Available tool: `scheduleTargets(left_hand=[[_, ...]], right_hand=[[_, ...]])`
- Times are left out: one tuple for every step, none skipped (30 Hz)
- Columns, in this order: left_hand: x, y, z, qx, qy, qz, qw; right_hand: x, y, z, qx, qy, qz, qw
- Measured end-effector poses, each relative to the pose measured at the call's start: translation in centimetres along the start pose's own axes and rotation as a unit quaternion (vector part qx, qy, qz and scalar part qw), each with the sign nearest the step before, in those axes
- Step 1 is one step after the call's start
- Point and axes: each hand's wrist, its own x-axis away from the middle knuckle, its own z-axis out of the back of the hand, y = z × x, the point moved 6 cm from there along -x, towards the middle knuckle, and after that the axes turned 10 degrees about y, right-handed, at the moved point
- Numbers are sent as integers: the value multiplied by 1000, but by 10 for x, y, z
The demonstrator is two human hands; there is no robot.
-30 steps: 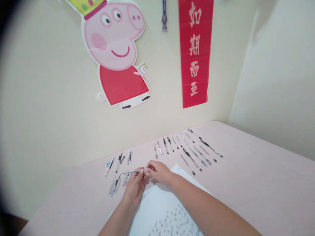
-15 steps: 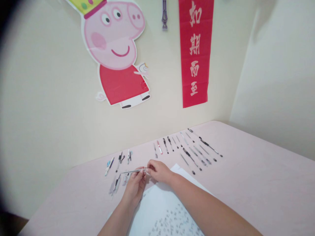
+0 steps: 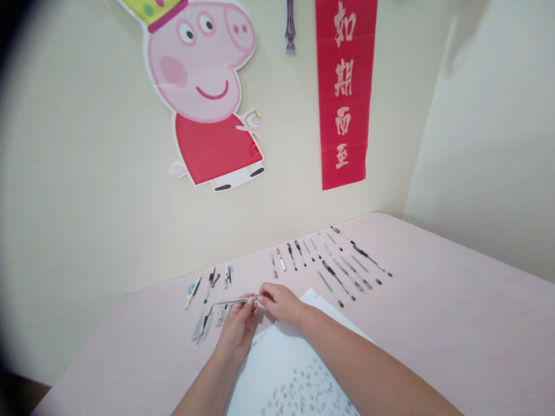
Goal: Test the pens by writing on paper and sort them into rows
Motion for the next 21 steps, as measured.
scheduleTargets(left_hand=[[0,0,0,-1,2,0,1000],[0,0,0,-3,3,0,1000],[0,0,0,-4,5,1,1000],[1,0,0,-5,6,2,1000],[1,-1,1,-6,7,4,1000],[1,-1,1,-6,8,4,1000],[1,0,1,-5,9,4,1000],[1,0,1,-4,9,2,1000],[1,0,1,-2,8,0,1000],[1,0,1,-2,7,-1,1000],[1,0,1,-1,6,-1,1000],[1,0,0,-2,4,1,1000],[1,0,0,-3,3,2,1000],[1,0,0,-4,3,2,1000],[1,0,0,-6,3,2,1000],[1,-1,0,-7,3,2,1000],[0,-1,0,-8,6,2,1000],[0,-1,0,-7,8,4,1000],[0,-1,0,-6,10,5,1000],[0,-1,0,-4,12,5,1000],[0,-1,0,-3,13,5,1000]], right_hand=[[0,0,-1,1,-2,5,1000],[0,0,-1,3,-4,9,1000],[0,0,-1,5,-7,11,1000],[0,0,-2,8,-10,10,1000],[0,0,-2,12,-12,7,1000],[0,1,-2,16,-12,3,1000],[0,1,-1,18,-10,-2,1000],[0,1,0,18,-7,-6,1000],[0,1,0,18,-3,-9,1000],[0,1,1,17,0,-11,1000],[0,1,1,17,1,-12,1000],[0,1,1,16,1,-12,1000],[0,0,1,15,0,-10,1000],[0,-1,0,16,-3,-6,1000],[0,-2,0,16,-6,-4,1000],[0,-2,0,16,-9,-3,1000],[0,-2,0,17,-12,-4,1000],[0,-2,0,19,-13,-7,1000],[0,-2,0,21,-12,-10,1000],[1,-1,0,21,-10,-11,1000],[0,-1,0,20,-7,-12,1000]])
